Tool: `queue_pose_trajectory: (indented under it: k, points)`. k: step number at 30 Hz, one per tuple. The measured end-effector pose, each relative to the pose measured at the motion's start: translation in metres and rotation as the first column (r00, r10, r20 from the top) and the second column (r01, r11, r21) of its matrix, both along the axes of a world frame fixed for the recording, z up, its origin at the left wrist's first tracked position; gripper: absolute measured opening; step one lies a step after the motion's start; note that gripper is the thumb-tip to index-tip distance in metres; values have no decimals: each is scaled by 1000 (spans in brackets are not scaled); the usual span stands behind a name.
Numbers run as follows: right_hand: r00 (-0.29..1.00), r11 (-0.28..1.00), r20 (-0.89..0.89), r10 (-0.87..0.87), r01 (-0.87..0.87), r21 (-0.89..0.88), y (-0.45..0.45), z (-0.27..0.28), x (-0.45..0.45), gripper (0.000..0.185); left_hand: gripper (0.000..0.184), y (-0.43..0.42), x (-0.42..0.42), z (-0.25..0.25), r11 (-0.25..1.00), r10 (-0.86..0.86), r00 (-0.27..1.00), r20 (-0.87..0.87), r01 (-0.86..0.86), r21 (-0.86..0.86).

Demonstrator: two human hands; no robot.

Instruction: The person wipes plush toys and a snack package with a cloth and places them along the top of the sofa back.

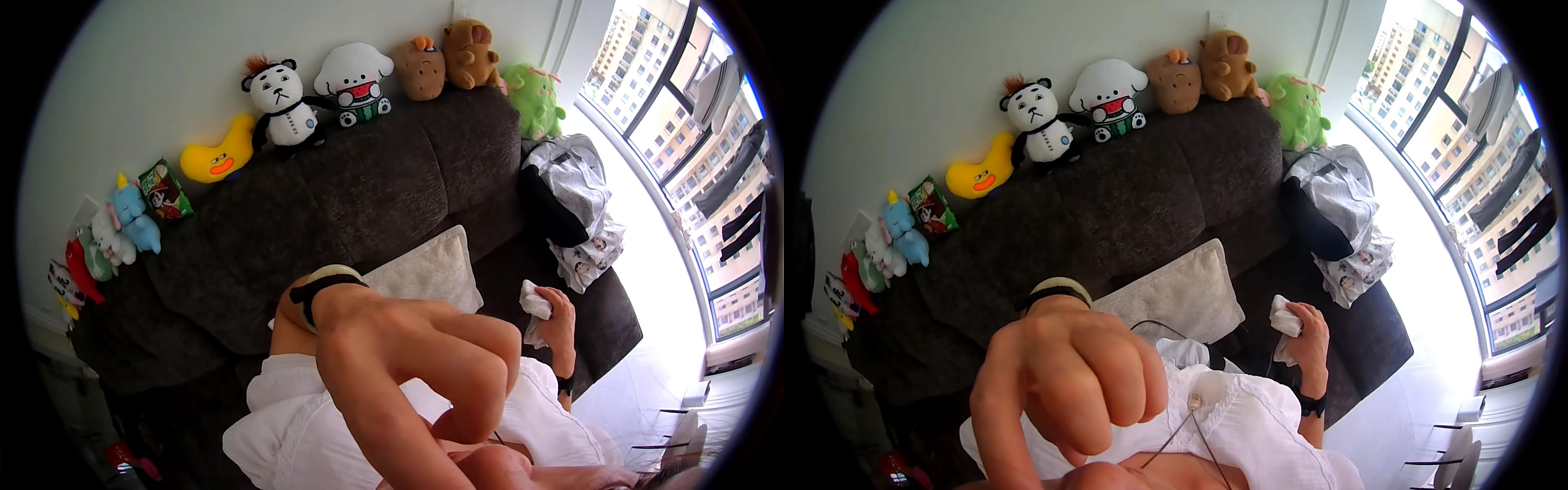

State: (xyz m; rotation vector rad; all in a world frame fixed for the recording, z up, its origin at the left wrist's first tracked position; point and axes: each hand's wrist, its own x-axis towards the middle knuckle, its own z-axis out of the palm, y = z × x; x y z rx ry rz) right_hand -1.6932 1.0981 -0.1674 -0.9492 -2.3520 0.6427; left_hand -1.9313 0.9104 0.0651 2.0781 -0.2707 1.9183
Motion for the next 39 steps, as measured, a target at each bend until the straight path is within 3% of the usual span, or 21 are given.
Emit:
queue_pose_trajectory:
  k: [6,9,11,12,14,17,19,20,21,22,24,26,28,30,33,36,37,39]
  points:
    - [1000,1000,7,11,-11,-10,0,-4,-2,48,37,-10,-4,-26,999,20,999,-41,-21,-44]
    - [1000,1000,23,6,-6,-14,-1,-1,-4,47,40,-16,4,-25,996,39,999,36,-36,-79]
    - [1000,1000,23,4,-4,-16,-2,-1,-6,47,36,-11,-2,-15,999,-33,999,6,33,-41]
    - [1000,1000,23,5,-4,-18,-3,0,-7,47,34,-2,-20,-5,995,-95,991,-90,95,0]
    - [999,1000,38,9,-9,-15,-4,-1,-7,48,27,-10,-39,3,997,-66,989,-133,62,-39]
    - [999,1000,41,-12,13,-3,-7,0,-5,49,17,-40,-77,1,945,268,963,-26,-268,-186]
    - [999,999,38,-36,36,-2,-11,2,-3,49,23,-34,-140,-11,770,615,789,-19,-605,-204]
    - [997,999,57,-47,47,1,-13,2,-1,48,25,-36,-174,-20,520,831,554,-55,-808,-279]
    - [995,998,75,-59,59,5,-14,1,1,48,24,-39,-214,-35,310,924,372,-87,-863,-399]
    - [993,998,95,-70,69,9,-16,-1,3,48,23,-44,-256,-53,84,974,178,-142,-860,-503]
    - [984,993,148,-102,110,-48,-18,-4,8,45,32,-66,-350,-96,-206,974,-64,-217,-646,-735]
    - [972,987,186,-143,154,-43,-26,3,10,44,36,-107,-448,-161,-219,958,-255,-134,-342,-914]
    - [961,979,192,-200,204,-2,-31,3,13,44,47,-162,-530,-211,-379,921,-206,-330,-283,-881]
    - [958,971,170,-232,216,106,-40,6,13,42,40,-167,-503,-196,-329,894,-365,-258,-147,-933]
    - [950,963,167,-264,252,94,-55,11,7,42,43,-174,-569,-235,-388,795,-523,-309,-46,-920]
    - [949,958,143,-282,271,92,-74,10,4,41,56,-179,-607,-251,-245,896,-378,-234,21,-969]
    - [950,958,143,-278,264,112,-78,8,6,41,70,-176,-604,-244,-211,918,-326,-227,83,-974]
    - [942,950,147,-303,287,119,-86,6,7,41,68,-168,-583,-230,-119,948,-299,-106,-26,-993]
